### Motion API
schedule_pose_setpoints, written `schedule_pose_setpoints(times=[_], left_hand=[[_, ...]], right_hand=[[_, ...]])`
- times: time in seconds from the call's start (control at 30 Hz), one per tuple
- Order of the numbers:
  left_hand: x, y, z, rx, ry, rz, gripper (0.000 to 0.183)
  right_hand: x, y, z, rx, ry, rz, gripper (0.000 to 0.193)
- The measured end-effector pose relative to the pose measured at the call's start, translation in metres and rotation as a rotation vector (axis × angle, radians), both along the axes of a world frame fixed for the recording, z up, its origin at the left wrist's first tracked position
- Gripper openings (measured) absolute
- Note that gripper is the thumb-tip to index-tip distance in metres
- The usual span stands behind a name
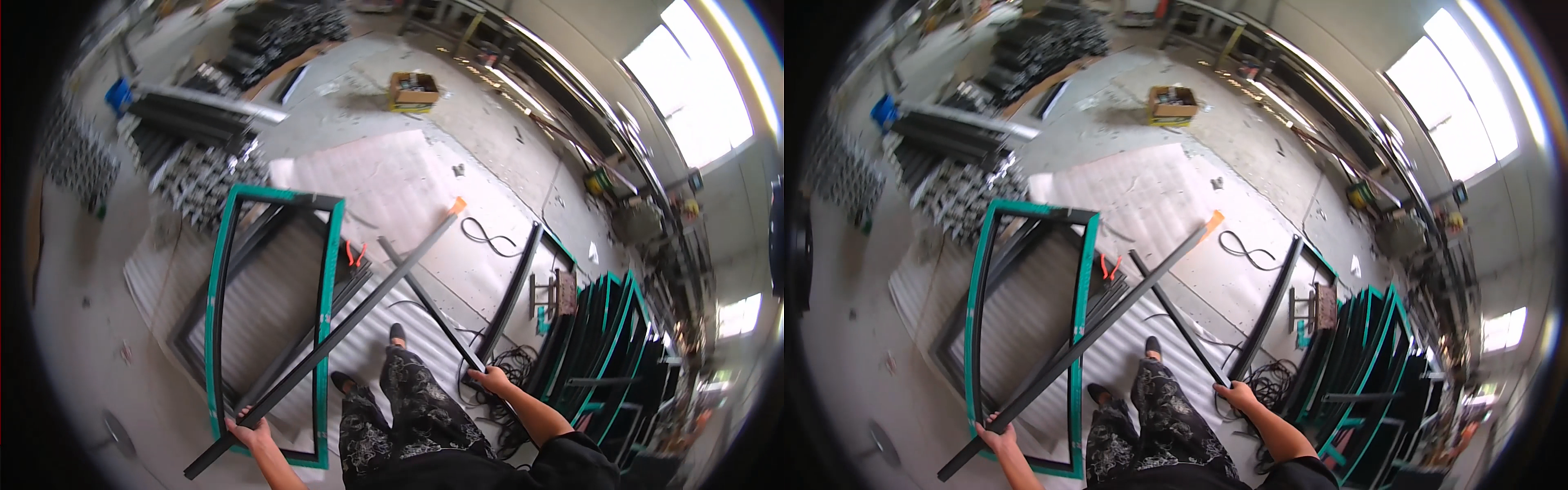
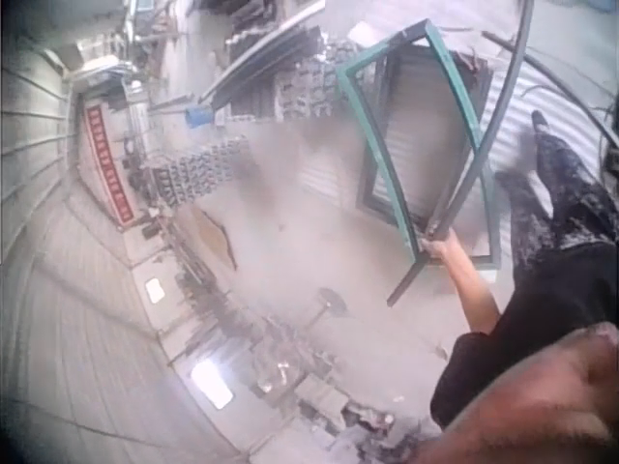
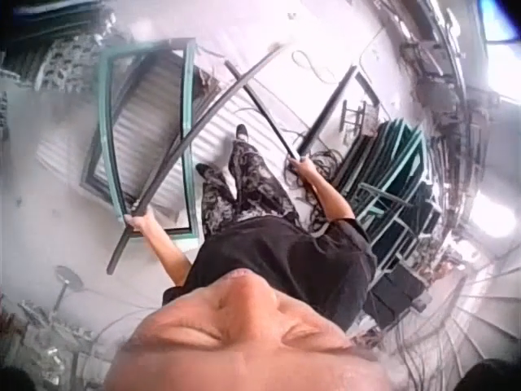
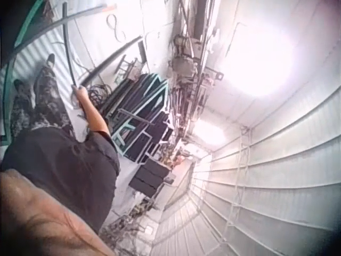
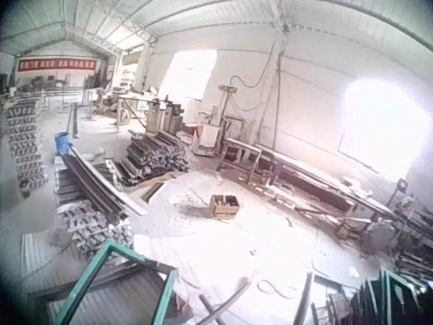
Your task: The person operates a console to control a machine, positions long metal strips onto the cutting platform, and uses a saw to cut them into sections. They then move to another area and place the cut strips into a green metal frame on the floor.
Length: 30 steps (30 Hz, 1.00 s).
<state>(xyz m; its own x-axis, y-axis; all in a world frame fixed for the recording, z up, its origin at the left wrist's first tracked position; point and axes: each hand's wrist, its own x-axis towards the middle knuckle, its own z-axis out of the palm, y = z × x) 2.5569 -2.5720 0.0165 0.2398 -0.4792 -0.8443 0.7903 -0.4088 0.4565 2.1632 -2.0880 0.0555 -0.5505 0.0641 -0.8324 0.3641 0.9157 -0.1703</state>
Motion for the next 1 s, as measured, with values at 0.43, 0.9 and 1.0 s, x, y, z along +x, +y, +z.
schedule_pose_setpoints(times=[0.43,0.9,1.0], left_hand=[[-0.490,0.104,0.141,-0.512,0.164,-0.910,0.042],[-0.900,0.219,0.276,-0.708,0.573,-1.210,0.043],[-0.959,0.229,0.292,-0.788,0.526,-1.299,0.048]], right_hand=[[-0.061,0.297,-0.014,0.306,0.444,-0.686,0.065],[-0.109,0.449,0.004,0.142,0.459,-1.299,0.052],[-0.132,0.462,-0.022,0.186,0.455,-1.388,0.052]])
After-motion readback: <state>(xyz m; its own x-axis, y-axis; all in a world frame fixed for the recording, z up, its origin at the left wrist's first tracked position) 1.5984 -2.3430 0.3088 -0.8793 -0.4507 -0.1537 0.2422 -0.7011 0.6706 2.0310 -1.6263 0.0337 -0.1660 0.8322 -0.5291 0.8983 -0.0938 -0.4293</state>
